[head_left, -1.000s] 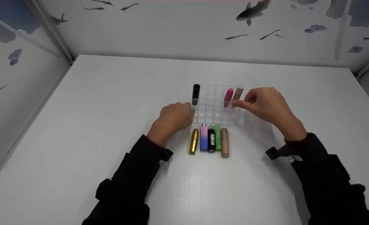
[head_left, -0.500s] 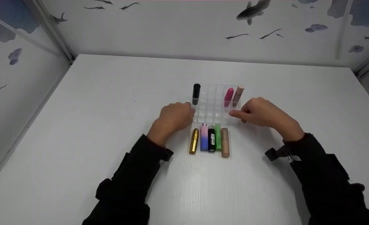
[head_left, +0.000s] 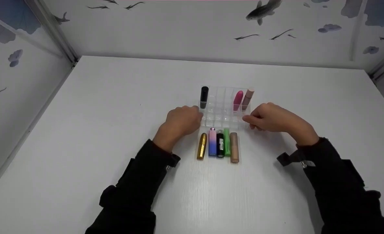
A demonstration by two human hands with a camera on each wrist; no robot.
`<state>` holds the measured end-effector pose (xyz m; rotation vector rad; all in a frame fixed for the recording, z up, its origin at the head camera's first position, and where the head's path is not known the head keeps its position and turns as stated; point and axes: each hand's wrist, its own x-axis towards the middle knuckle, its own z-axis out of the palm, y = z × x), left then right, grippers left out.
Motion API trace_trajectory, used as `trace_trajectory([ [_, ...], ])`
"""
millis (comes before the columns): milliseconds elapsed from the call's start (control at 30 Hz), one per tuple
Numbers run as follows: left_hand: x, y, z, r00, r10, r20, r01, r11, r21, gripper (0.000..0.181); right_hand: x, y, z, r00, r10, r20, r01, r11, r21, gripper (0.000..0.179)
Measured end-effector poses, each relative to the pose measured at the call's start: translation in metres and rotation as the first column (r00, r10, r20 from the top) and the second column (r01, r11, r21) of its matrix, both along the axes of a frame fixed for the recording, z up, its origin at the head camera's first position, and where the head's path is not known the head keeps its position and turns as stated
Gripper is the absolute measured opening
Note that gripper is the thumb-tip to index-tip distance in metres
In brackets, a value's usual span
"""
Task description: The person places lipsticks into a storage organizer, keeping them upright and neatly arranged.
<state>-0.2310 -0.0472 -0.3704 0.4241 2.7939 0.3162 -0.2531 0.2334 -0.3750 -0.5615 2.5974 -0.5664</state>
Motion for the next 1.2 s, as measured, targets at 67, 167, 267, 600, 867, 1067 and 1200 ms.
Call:
trace_trajectory([
  [67, 0.000, 0.000, 0.000, 1.000, 0.002, 0.004, -0.002, 1.000, 0.001, 0.039, 0.000, 0.000, 0.000, 1.000, -0.008, 0.007, 0.008, 1.000, 0.002, 0.039],
  [167, 0.000, 0.001, 0.001, 1.000, 0.001, 0.009, -0.001, 1.000, -0.003, 0.040, 0.000, -0.001, 0.001, 1.000, -0.010, 0.003, 0.010, 1.000, 0.009, 0.039],
  [267, 0.000, 0.002, 0.001, 1.000, 0.004, 0.015, -0.004, 1.000, -0.009, 0.041, 0.001, -0.002, 0.002, 1.000, -0.005, -0.001, 0.005, 1.000, 0.014, 0.039],
  [600, 0.000, 0.000, 0.003, 1.000, 0.001, 0.015, -0.001, 1.000, -0.015, 0.041, 0.000, -0.004, 0.003, 1.000, -0.013, 0.006, 0.013, 1.000, 0.019, 0.039],
  [867, 0.002, 0.001, 0.010, 0.997, 0.014, 0.077, -0.010, 0.999, -0.044, 0.046, 0.001, -0.004, 0.002, 1.000, -0.022, 0.003, 0.022, 1.000, 0.006, 0.038],
  [1067, 0.006, 0.001, 0.014, 0.994, 0.003, 0.110, 0.005, 0.997, -0.071, 0.045, 0.001, -0.004, 0.002, 1.000, -0.018, -0.013, 0.018, 1.000, 0.004, 0.039],
  [1200, 0.007, 0.001, 0.013, 0.986, -0.034, 0.162, 0.045, 0.997, -0.066, 0.043, 0.002, -0.004, 0.002, 1.000, -0.021, -0.015, 0.021, 1.000, 0.003, 0.040],
])
